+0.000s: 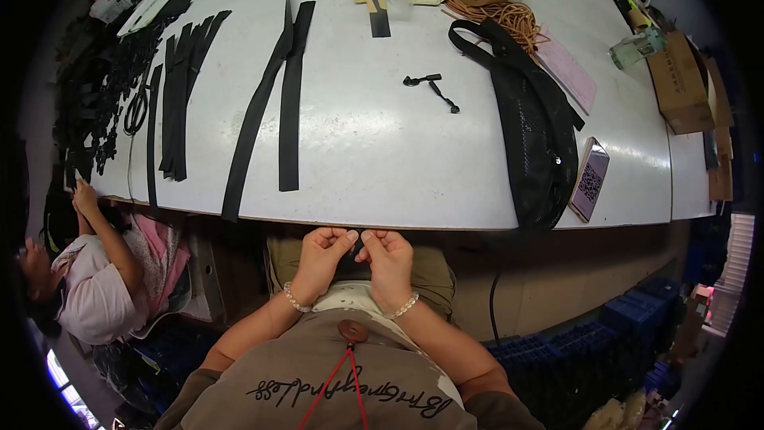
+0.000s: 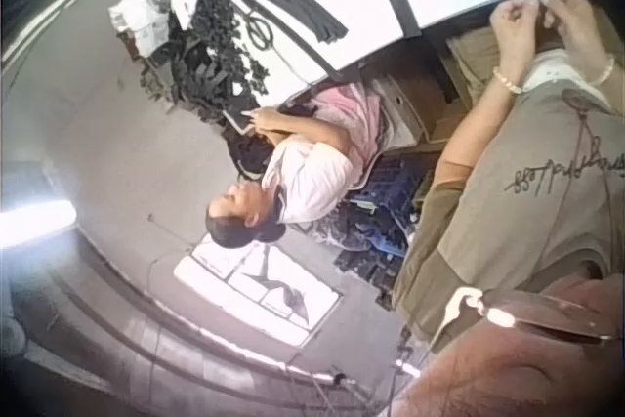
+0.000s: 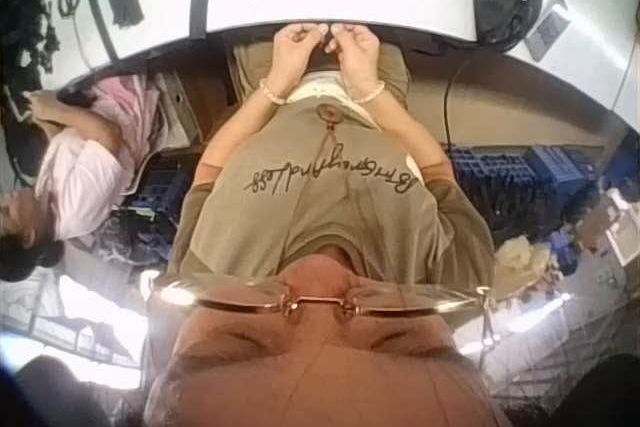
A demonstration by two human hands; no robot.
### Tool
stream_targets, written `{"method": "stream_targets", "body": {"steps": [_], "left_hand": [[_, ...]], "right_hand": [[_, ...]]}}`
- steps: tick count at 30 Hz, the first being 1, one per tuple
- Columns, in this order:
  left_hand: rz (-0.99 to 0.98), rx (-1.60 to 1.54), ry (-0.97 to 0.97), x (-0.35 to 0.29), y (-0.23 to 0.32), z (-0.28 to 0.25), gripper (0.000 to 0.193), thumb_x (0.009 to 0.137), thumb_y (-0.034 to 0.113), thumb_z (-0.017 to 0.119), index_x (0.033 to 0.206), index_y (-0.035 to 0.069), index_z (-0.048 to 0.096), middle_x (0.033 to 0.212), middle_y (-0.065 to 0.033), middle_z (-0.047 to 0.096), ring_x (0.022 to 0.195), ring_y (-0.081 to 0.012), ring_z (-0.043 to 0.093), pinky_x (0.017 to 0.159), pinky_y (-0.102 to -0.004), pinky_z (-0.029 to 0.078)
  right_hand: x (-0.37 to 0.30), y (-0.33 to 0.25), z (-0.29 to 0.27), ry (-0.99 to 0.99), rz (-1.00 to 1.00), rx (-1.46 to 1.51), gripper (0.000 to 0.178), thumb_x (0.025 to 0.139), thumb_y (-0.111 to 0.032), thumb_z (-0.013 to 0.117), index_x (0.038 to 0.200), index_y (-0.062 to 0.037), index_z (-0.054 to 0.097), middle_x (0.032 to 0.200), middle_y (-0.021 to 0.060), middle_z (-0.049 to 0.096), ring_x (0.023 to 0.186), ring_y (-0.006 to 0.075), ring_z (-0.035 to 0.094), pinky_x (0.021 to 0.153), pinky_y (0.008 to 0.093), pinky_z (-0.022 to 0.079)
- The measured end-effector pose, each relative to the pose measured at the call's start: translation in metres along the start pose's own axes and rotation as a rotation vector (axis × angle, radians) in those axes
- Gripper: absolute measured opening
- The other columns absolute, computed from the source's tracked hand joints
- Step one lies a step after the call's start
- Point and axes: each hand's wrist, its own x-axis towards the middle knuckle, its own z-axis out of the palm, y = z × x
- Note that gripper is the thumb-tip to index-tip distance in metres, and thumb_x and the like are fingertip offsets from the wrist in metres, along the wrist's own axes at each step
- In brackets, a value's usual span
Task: Assembling small black nylon straps by threading them through connectors or buckles.
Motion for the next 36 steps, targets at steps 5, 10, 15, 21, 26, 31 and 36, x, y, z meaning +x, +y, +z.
{"method": "stream_targets", "body": {"steps": [5, 10, 15, 21, 26, 31, 36], "left_hand": [[-0.021, -0.03, -0.018, 0.001, 0.0, -0.003, 0.009, 0.086, 0.007, 0.064, 0.08, 0.0, 0.064, 0.073, -0.0001, 0.062, 0.065, -0.0042, 0.054, 0.06, -0.0189, 0.044], [-0.058, -0.036, -0.035, 0.002, 0.0, -0.006, 0.009, 0.086, 0.006, 0.064, 0.079, 0.0, 0.064, 0.072, -0.001, 0.063, 0.064, -0.0048, 0.055, 0.06, -0.0193, 0.044], [-0.072, -0.036, -0.076, 0.003, 0.001, -0.008, 0.01, 0.087, 0.007, 0.063, 0.079, 0.001, 0.063, 0.072, -0.0018, 0.062, 0.064, -0.0061, 0.055, 0.061, -0.0194, 0.045], [-0.08, -0.043, -0.058, 0.0, 0.005, -0.005, 0.008, 0.087, 0.008, 0.063, 0.081, 0.001, 0.063, 0.073, -0.0017, 0.062, 0.066, -0.0059, 0.055, 0.062, -0.0188, 0.044], [-0.037, 0.004, -0.098, -0.016, 0.016, -0.006, 0.005, 0.085, 0.004, 0.064, 0.087, 0.001, 0.061, 0.078, -0.0016, 0.062, 0.07, -0.0058, 0.057, 0.064, -0.0188, 0.046], [0.257, 0.116, -0.095, -0.04, 0.044, 0.007, 0.015, 0.079, -0.008, 0.065, 0.09, 0.0, 0.06, 0.085, -0.0049, 0.063, 0.076, -0.0095, 0.06, 0.067, -0.0233, 0.05], [0.692, 0.308, -0.154, -0.034, 0.048, 0.001, 0.016, 0.074, -0.009, 0.067, 0.087, 0.001, 0.064, 0.085, -0.0086, 0.065, 0.078, -0.0165, 0.063, 0.069, -0.0256, 0.051]], "right_hand": [[-0.001, 0.003, 0.008, 0.066, -0.018, 0.053, 0.003, 0.088, -0.002, 0.058, 0.086, 0.0011, 0.058, 0.075, 0.0033, 0.059, 0.056, 0.0074, 0.051, 0.053, 0.0226, 0.047], [-0.001, 0.005, 0.011, 0.118, -0.027, 0.065, 0.003, 0.087, -0.001, 0.058, 0.085, 0.0005, 0.057, 0.075, 0.0033, 0.058, 0.057, 0.0071, 0.05, 0.054, 0.0224, 0.046], [-0.001, 0.004, 0.015, 0.146, -0.027, 0.068, 0.004, 0.087, -0.001, 0.058, 0.084, -0.0003, 0.056, 0.073, 0.0028, 0.057, 0.057, 0.0073, 0.049, 0.054, 0.0228, 0.045], [-0.001, -0.002, 0.011, 0.132, 0.099, 0.151, 0.005, 0.088, -0.004, 0.058, 0.084, -0.001, 0.056, 0.073, 0.0023, 0.056, 0.057, 0.0087, 0.048, 0.055, 0.0244, 0.045], [-0.006, -0.024, 0.001, -0.112, 0.248, 0.146, 0.004, 0.088, -0.004, 0.057, 0.087, -0.0009, 0.057, 0.073, 0.0024, 0.056, 0.058, 0.0092, 0.05, 0.057, 0.0246, 0.047], [-0.025, -0.041, 0.002, -0.36, -0.193, -0.118, 0.005, 0.087, 0.003, 0.057, 0.092, 0.0022, 0.058, 0.088, 0.0067, 0.059, 0.07, 0.0111, 0.057, 0.064, 0.0234, 0.051], [-0.03, -0.051, 0.008, -0.461, -0.486, -0.234, 0.01, 0.084, 0.008, 0.058, 0.093, 0.0029, 0.059, 0.095, 0.0104, 0.058, 0.078, 0.0136, 0.059, 0.07, 0.0251, 0.052]]}}
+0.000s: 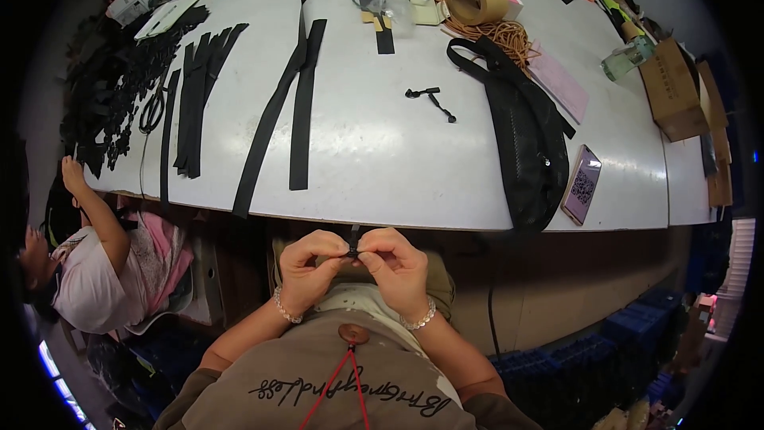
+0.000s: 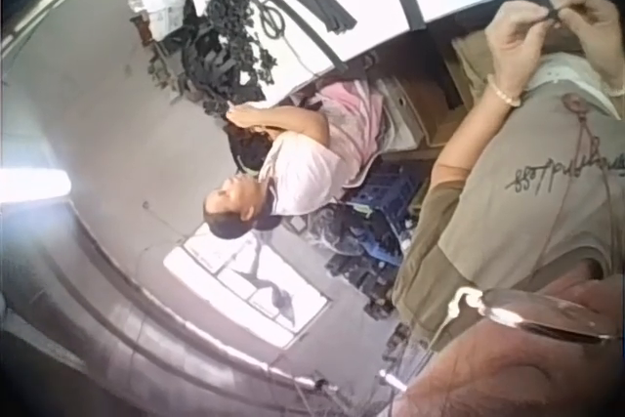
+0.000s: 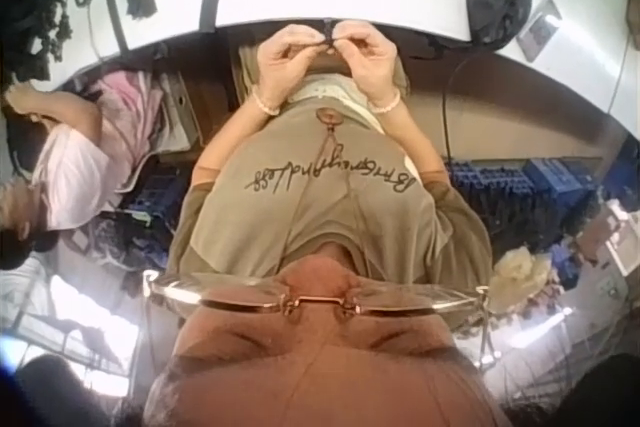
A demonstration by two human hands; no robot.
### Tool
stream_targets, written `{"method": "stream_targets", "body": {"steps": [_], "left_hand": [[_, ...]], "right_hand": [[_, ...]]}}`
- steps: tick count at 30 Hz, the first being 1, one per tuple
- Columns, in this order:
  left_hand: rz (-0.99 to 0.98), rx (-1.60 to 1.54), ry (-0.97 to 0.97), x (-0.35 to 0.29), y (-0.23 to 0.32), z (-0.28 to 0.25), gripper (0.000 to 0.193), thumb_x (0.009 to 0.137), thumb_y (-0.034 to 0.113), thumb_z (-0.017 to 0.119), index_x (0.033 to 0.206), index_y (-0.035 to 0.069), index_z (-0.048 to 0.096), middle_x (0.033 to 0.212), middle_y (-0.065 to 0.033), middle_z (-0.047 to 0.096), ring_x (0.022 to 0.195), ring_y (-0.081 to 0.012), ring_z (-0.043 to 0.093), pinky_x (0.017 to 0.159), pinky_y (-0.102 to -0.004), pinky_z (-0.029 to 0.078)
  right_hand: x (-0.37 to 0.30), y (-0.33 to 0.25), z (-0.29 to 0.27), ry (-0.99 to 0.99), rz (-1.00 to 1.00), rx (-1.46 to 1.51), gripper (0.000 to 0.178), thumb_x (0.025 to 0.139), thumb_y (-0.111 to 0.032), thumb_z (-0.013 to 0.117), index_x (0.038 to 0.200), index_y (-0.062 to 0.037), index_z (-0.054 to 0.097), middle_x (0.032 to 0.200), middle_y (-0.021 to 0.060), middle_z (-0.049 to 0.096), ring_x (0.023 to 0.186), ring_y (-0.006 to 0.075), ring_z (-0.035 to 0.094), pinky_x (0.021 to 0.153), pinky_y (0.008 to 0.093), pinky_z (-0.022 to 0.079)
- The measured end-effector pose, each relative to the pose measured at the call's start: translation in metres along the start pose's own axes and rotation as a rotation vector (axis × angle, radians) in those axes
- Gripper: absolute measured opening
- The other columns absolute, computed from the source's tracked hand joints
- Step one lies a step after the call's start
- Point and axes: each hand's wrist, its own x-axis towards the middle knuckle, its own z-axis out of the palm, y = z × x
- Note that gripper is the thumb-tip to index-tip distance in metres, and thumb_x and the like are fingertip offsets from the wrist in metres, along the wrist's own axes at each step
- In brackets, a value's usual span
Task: Assembling small black nylon straps by threading them through connectors or buckles.
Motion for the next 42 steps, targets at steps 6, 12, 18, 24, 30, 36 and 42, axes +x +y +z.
{"method": "stream_targets", "body": {"steps": [6, 12, 18, 24, 30, 36, 42], "left_hand": [[0.075, 0.005, -0.026, 0.001, 0.0, -0.002, 0.018, 0.073, -0.011, 0.065, 0.086, 0.001, 0.064, 0.087, -0.0096, 0.065, 0.08, -0.0193, 0.063, 0.07, -0.0276, 0.051], [0.038, -0.045, -0.04, 0.0, 0.0, -0.001, 0.012, 0.077, -0.007, 0.065, 0.086, -0.001, 0.061, 0.086, -0.0105, 0.064, 0.08, -0.0197, 0.061, 0.072, -0.0293, 0.05], [-0.03, -0.051, -0.043, -0.001, -0.003, -0.002, 0.011, 0.078, -0.004, 0.067, 0.086, 0.0, 0.061, 0.085, -0.0096, 0.064, 0.08, -0.0186, 0.06, 0.073, -0.0291, 0.049], [-0.076, -0.071, -0.03, -0.003, -0.003, -0.001, 0.012, 0.078, -0.003, 0.068, 0.087, -0.001, 0.06, 0.085, -0.009, 0.064, 0.081, -0.0182, 0.06, 0.074, -0.0289, 0.048], [-0.1, -0.093, 0.008, -0.001, -0.003, 0.002, 0.012, 0.077, -0.005, 0.068, 0.086, -0.001, 0.062, 0.087, -0.0093, 0.065, 0.081, -0.0156, 0.062, 0.073, -0.0257, 0.05], [-0.454, -0.179, 0.08, -0.007, -0.01, 0.008, 0.011, 0.081, -0.001, 0.067, 0.09, -0.001, 0.06, 0.085, -0.0035, 0.064, 0.078, -0.0068, 0.058, 0.07, -0.0215, 0.049], [-0.686, -0.298, 0.091, -0.008, -0.035, 0.009, 0.01, 0.084, 0.006, 0.066, 0.089, -0.001, 0.06, 0.082, -0.0016, 0.063, 0.073, -0.0032, 0.056, 0.066, -0.0182, 0.046]], "right_hand": [[-0.001, -0.006, 0.002, -0.009, -0.091, -0.086, 0.01, 0.083, 0.009, 0.058, 0.092, 0.0032, 0.06, 0.095, 0.0114, 0.058, 0.082, 0.0151, 0.059, 0.071, 0.0262, 0.053], [-0.001, -0.009, 0.002, -0.018, -0.105, -0.157, 0.011, 0.083, 0.009, 0.059, 0.092, 0.0037, 0.06, 0.095, 0.0114, 0.058, 0.082, 0.0152, 0.059, 0.07, 0.0263, 0.053], [-0.001, -0.011, 0.004, -0.01, -0.07, -0.142, 0.012, 0.083, 0.01, 0.057, 0.093, 0.005, 0.059, 0.097, 0.0124, 0.056, 0.081, 0.0151, 0.06, 0.07, 0.0256, 0.054], [0.001, -0.012, 0.005, -0.01, -0.066, -0.158, 0.013, 0.082, 0.012, 0.056, 0.092, 0.0051, 0.059, 0.096, 0.0126, 0.056, 0.079, 0.0148, 0.059, 0.069, 0.0254, 0.053], [0.004, -0.013, 0.003, -0.038, -0.083, -0.233, 0.011, 0.082, 0.011, 0.056, 0.092, 0.0058, 0.058, 0.097, 0.0135, 0.056, 0.079, 0.0144, 0.06, 0.068, 0.0251, 0.055], [0.002, -0.001, -0.008, 0.0, 0.176, -0.288, 0.009, 0.082, 0.007, 0.06, 0.091, 0.0054, 0.059, 0.087, 0.0084, 0.06, 0.07, 0.0093, 0.06, 0.063, 0.0225, 0.052], [0.004, 0.023, -0.015, 0.14, 0.501, -0.17, 0.008, 0.085, -0.002, 0.062, 0.089, 0.0045, 0.06, 0.073, 0.0037, 0.061, 0.057, 0.0084, 0.058, 0.055, 0.0215, 0.051]]}}
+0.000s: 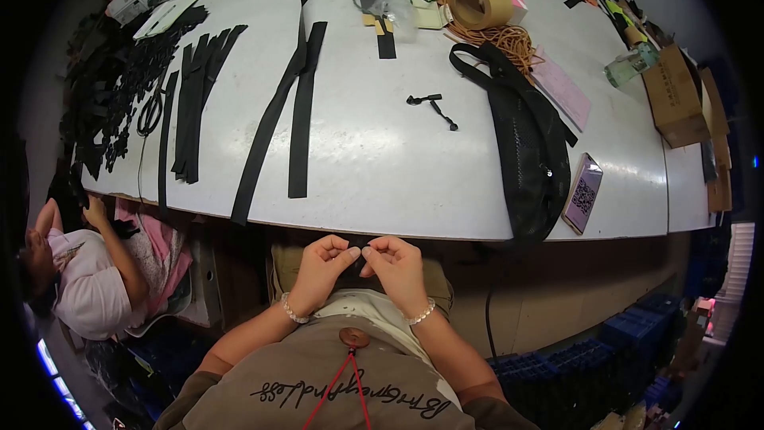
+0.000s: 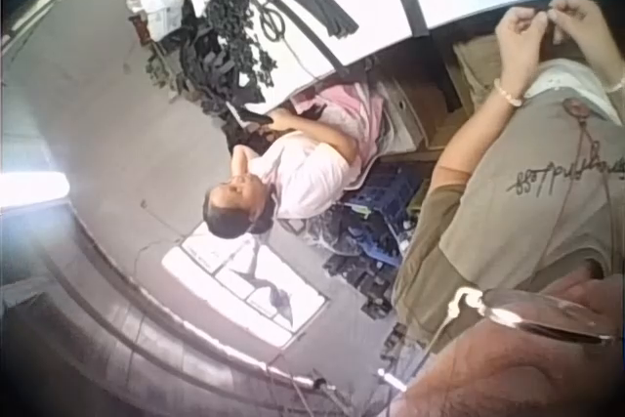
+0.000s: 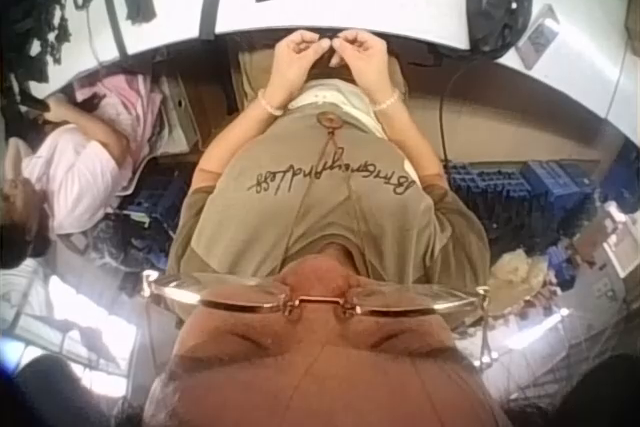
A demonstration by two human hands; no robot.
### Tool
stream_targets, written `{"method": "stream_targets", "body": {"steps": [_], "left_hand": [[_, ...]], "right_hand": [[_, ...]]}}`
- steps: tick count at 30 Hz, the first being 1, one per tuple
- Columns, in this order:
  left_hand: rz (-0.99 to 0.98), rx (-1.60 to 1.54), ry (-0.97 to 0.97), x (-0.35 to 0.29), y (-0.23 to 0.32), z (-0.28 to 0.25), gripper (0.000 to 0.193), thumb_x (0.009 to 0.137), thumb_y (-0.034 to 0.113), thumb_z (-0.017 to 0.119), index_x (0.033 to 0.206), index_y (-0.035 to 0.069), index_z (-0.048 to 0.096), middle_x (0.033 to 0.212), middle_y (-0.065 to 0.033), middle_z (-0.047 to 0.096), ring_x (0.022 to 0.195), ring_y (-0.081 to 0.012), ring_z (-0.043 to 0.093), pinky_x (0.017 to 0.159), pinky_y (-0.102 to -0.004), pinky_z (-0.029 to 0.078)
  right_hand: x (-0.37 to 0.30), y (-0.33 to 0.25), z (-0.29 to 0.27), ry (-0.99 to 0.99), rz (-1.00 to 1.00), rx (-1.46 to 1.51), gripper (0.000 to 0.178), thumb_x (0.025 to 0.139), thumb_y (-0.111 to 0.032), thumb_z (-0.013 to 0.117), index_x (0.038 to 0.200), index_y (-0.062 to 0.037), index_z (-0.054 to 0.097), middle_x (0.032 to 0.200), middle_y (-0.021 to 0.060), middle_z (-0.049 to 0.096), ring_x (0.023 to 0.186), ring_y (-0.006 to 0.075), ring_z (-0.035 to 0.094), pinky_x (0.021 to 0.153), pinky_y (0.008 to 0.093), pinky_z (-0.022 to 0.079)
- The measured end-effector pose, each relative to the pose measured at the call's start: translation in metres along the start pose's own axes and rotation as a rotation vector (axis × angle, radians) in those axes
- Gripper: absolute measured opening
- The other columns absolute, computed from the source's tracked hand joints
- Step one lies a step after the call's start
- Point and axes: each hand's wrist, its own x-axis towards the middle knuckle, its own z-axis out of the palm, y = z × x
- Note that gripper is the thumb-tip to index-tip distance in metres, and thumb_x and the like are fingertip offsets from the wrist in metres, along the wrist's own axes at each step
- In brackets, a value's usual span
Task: Assembling small black nylon straps by threading them through connectors or buckles.
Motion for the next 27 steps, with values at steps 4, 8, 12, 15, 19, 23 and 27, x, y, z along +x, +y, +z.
{"method": "stream_targets", "body": {"steps": [4, 8, 12, 15, 19, 23, 27], "left_hand": [[-0.141, -0.074, 0.066, 0.005, -0.004, 0.001, 0.012, 0.085, 0.008, 0.066, 0.09, -0.001, 0.06, 0.081, -0.0025, 0.064, 0.072, -0.0045, 0.057, 0.064, -0.0181, 0.045], [-0.104, -0.191, 0.059, 0.011, -0.023, -0.003, 0.011, 0.085, 0.008, 0.066, 0.09, 0.0, 0.06, 0.081, -0.0032, 0.064, 0.073, -0.0052, 0.057, 0.065, -0.0185, 0.045], [-0.124, -0.24, 0.079, 0.015, -0.022, 0.001, 0.01, 0.084, 0.007, 0.066, 0.088, 0.0, 0.061, 0.081, -0.0036, 0.065, 0.073, -0.0056, 0.058, 0.066, -0.0187, 0.046], [-0.122, -0.263, 0.075, 0.015, -0.02, 0.002, 0.009, 0.084, 0.007, 0.066, 0.087, 0.0, 0.061, 0.081, -0.0041, 0.065, 0.073, -0.0062, 0.059, 0.066, -0.0186, 0.046], [-0.134, -0.262, 0.031, 0.015, -0.017, -0.001, 0.004, 0.085, 0.004, 0.064, 0.087, 0.0, 0.063, 0.082, -0.0052, 0.065, 0.077, -0.0083, 0.059, 0.072, -0.0211, 0.048], [-0.149, -0.259, 0.031, 0.016, -0.016, -0.003, 0.004, 0.085, 0.004, 0.064, 0.086, 0.0, 0.062, 0.08, -0.0052, 0.065, 0.073, -0.0084, 0.059, 0.068, -0.0205, 0.048], [-0.193, -0.215, 0.024, 0.016, -0.012, -0.004, 0.01, 0.084, 0.008, 0.065, 0.088, -0.001, 0.063, 0.079, -0.0048, 0.067, 0.068, -0.0057, 0.059, 0.058, -0.0165, 0.045]], "right_hand": [[0.003, 0.018, 0.002, 0.077, 0.168, 0.326, 0.009, 0.085, -0.006, 0.063, 0.09, 0.0013, 0.06, 0.069, 0.0029, 0.059, 0.056, 0.0097, 0.057, 0.053, 0.0238, 0.049], [0.004, 0.026, 0.006, 0.148, 0.258, 0.487, 0.008, 0.085, -0.007, 0.064, 0.09, -0.0023, 0.058, 0.069, 0.0019, 0.057, 0.056, 0.0097, 0.053, 0.052, 0.025, 0.047], [0.006, 0.028, 0.012, 0.183, 0.2, 0.528, 0.007, 0.085, -0.006, 0.063, 0.088, -0.0027, 0.059, 0.069, -0.0006, 0.055, 0.055, 0.0074, 0.05, 0.052, 0.023, 0.044], [0.005, 0.028, 0.017, 0.229, 0.159, 0.544, 0.005, 0.085, -0.005, 0.062, 0.086, -0.0033, 0.058, 0.069, -0.0013, 0.054, 0.056, 0.0062, 0.047, 0.052, 0.0215, 0.041], [0.008, 0.029, 0.022, 0.28, 0.112, 0.569, 0.004, 0.085, -0.003, 0.062, 0.085, -0.0026, 0.058, 0.07, -0.0012, 0.054, 0.056, 0.006, 0.046, 0.053, 0.0207, 0.039], [0.009, 0.029, 0.025, 0.338, 0.118, 0.564, 0.004, 0.084, -0.002, 0.062, 0.084, -0.0019, 0.058, 0.07, -0.0004, 0.054, 0.056, 0.0062, 0.045, 0.053, 0.0207, 0.039], [0.012, 0.027, 0.029, 0.363, 0.116, 0.58, 0.004, 0.084, -0.001, 0.061, 0.083, -0.0015, 0.058, 0.07, 0.0003, 0.054, 0.056, 0.0065, 0.045, 0.053, 0.0208, 0.038]]}}
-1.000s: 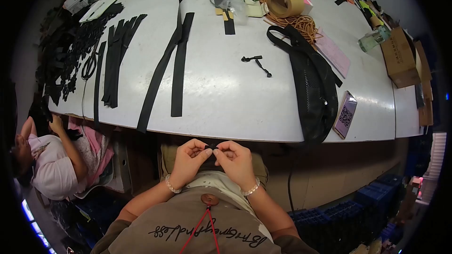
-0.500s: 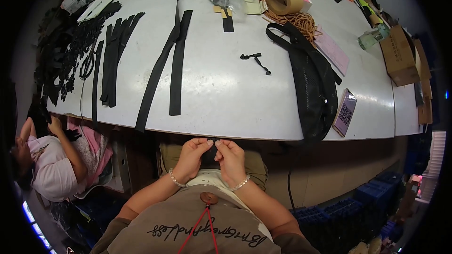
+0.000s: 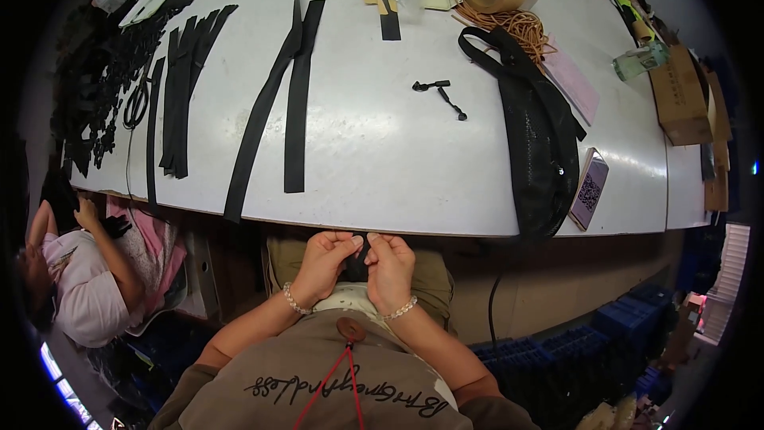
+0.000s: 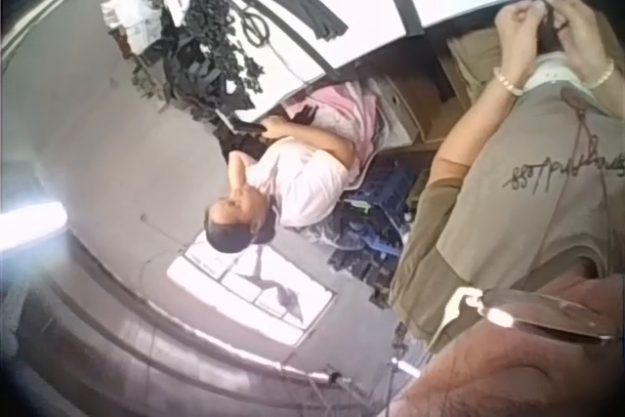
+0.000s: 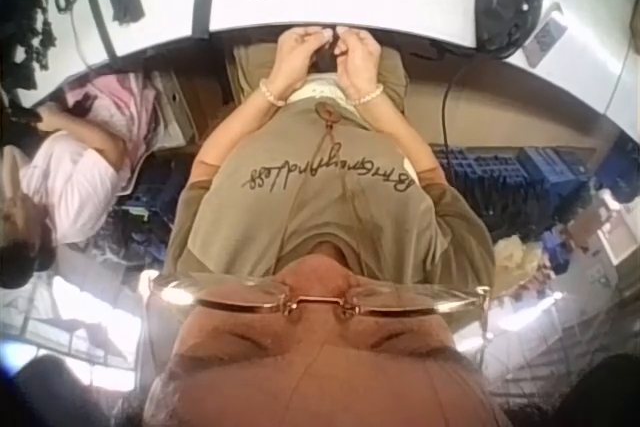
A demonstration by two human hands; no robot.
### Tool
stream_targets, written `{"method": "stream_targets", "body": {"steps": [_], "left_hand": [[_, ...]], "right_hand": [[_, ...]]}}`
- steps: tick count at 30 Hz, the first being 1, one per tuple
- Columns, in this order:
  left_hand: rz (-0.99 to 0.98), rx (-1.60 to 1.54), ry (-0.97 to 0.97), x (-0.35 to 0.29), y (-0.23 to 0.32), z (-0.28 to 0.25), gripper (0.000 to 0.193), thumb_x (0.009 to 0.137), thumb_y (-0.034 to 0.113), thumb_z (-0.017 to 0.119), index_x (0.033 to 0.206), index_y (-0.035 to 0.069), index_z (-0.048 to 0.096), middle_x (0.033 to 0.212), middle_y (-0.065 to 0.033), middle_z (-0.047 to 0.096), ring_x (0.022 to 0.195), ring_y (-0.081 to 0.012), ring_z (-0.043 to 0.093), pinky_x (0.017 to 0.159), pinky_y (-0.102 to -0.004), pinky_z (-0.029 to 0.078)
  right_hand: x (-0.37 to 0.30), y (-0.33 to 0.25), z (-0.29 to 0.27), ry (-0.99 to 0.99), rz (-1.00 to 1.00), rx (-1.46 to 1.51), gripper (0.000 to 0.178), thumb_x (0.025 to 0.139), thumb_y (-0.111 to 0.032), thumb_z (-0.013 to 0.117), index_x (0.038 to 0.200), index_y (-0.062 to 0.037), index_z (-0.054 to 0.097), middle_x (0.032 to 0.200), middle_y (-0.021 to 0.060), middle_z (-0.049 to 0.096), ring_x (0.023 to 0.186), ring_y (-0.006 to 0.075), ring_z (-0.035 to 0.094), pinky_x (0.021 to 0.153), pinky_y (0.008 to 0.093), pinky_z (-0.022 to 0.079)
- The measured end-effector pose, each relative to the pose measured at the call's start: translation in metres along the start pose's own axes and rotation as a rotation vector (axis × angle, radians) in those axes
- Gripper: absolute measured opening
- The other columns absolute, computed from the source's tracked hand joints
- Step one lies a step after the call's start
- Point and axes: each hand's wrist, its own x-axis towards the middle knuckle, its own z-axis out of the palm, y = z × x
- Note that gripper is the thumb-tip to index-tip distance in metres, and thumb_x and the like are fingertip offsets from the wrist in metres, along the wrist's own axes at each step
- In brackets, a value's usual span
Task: Assembling small black nylon straps by threading them through connectors or buckles.
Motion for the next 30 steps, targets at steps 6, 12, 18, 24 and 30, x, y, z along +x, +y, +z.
{"method": "stream_targets", "body": {"steps": [6, 12, 18, 24, 30], "left_hand": [[-0.036, 0.015, -0.022, 0.0, 0.0, -0.002, 0.009, 0.085, 0.01, 0.065, 0.088, 0.002, 0.063, 0.078, -0.0013, 0.067, 0.064, -0.0022, 0.057, 0.051, -0.0147, 0.039], [-0.041, 0.026, -0.01, -0.007, 0.005, 0.004, 0.011, 0.088, 0.011, 0.063, 0.095, 0.004, 0.059, 0.078, 0.0003, 0.064, 0.065, -0.0036, 0.057, 0.054, -0.0154, 0.043], [0.174, 0.068, -0.089, -0.021, 0.009, 0.007, 0.015, 0.084, 0.004, 0.065, 0.099, 0.001, 0.06, 0.086, -0.0028, 0.064, 0.074, -0.0057, 0.058, 0.066, -0.0185, 0.047], [0.449, 0.223, -0.136, -0.03, 0.02, 0.012, 0.012, 0.082, -0.005, 0.064, 0.094, -0.001, 0.062, 0.092, -0.0054, 0.064, 0.085, -0.0096, 0.06, 0.075, -0.0225, 0.05], [0.564, 0.238, -0.188, -0.029, 0.019, 0.011, 0.012, 0.082, -0.007, 0.063, 0.092, -0.002, 0.063, 0.095, -0.0074, 0.064, 0.089, -0.0125, 0.061, 0.079, -0.0251, 0.051]], "right_hand": [[-0.002, -0.001, 0.004, 0.026, 0.004, 0.071, 0.004, 0.083, 0.0, 0.061, 0.084, -0.0014, 0.058, 0.07, 0.0003, 0.055, 0.057, 0.0069, 0.045, 0.053, 0.0211, 0.038], [-0.003, -0.007, -0.002, -0.039, 0.038, 0.068, 0.004, 0.084, -0.001, 0.062, 0.084, -0.0021, 0.058, 0.071, -0.0001, 0.055, 0.056, 0.0067, 0.045, 0.052, 0.0209, 0.038], [-0.014, -0.016, -0.012, -0.271, -0.158, -0.168, 0.004, 0.085, 0.001, 0.06, 0.089, -0.0008, 0.059, 0.079, 0.0021, 0.059, 0.062, 0.0051, 0.05, 0.055, 0.0194, 0.042], [-0.016, -0.026, -0.012, -0.45, -0.532, -0.342, 0.008, 0.084, 0.006, 0.059, 0.092, 0.0022, 0.06, 0.092, 0.0077, 0.06, 0.074, 0.0095, 0.056, 0.065, 0.0218, 0.049], [-0.019, -0.032, -0.009, -0.484, -0.686, -0.418, 0.011, 0.082, 0.008, 0.061, 0.09, 0.0016, 0.061, 0.095, 0.0098, 0.06, 0.084, 0.0148, 0.059, 0.071, 0.0251, 0.051]]}}
